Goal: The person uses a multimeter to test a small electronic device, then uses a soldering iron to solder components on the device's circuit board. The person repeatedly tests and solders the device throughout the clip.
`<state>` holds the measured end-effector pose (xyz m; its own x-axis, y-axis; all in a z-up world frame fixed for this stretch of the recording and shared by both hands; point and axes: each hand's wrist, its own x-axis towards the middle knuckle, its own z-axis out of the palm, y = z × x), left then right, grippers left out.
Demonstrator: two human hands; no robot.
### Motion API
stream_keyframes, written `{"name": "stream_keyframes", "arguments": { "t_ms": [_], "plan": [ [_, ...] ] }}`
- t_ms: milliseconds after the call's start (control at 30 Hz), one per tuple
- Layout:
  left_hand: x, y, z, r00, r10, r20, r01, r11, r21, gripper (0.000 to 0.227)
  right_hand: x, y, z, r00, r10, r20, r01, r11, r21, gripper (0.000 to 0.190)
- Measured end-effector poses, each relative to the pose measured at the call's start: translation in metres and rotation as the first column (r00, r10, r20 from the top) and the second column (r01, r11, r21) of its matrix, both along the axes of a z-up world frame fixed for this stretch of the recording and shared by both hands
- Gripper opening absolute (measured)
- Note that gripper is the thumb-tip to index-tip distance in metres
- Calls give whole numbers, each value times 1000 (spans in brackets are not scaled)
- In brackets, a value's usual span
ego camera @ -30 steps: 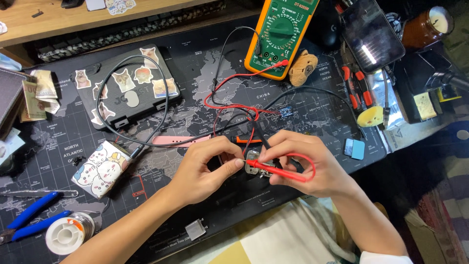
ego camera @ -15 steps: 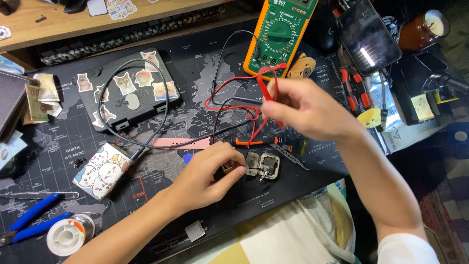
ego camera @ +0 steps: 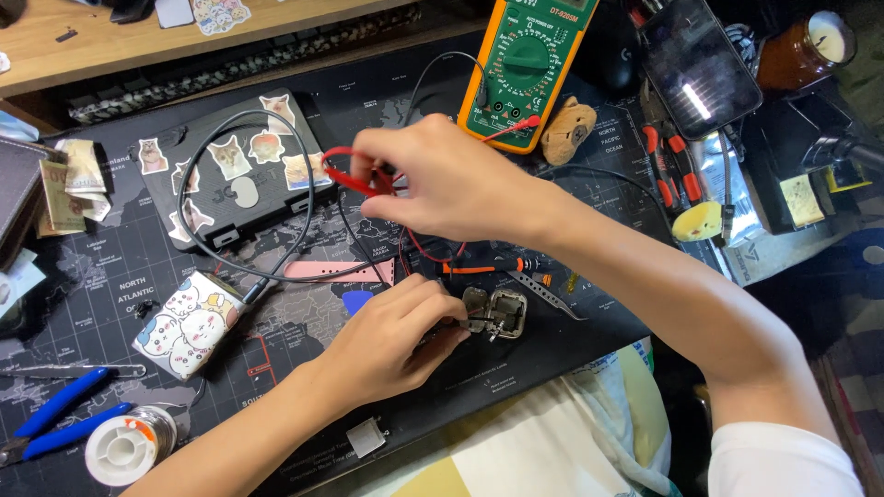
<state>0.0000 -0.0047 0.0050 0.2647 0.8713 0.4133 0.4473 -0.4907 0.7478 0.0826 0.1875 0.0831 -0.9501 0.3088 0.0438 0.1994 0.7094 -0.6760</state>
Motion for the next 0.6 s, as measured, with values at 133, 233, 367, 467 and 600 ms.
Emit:
{"name": "stream_keyframes", "arguments": {
  "t_ms": [133,233,367,467,600],
  "plan": [
    [1,0,-1,998,4,-57,-2,999,37,16,-9,6,-16,995,2,99,-31,957,290,41],
    [2,0,-3,997,8,-71,-5,999,42,20,6,6,-11,1000,-10,6,7,927,376,72],
    [5,-1,-7,994,-5,-112,12,998,57,20,60,2,-2,986,16,-167,65,882,466,88],
    [10,-1,-9,973,59,-224,-5,972,234,7,115,-10,5,941,-131,-312,239,910,339,60],
    [12,0,-9,954,75,-291,22,948,319,21,192,-25,-29,755,-500,-424,567,823,37,33]
  ]
}}
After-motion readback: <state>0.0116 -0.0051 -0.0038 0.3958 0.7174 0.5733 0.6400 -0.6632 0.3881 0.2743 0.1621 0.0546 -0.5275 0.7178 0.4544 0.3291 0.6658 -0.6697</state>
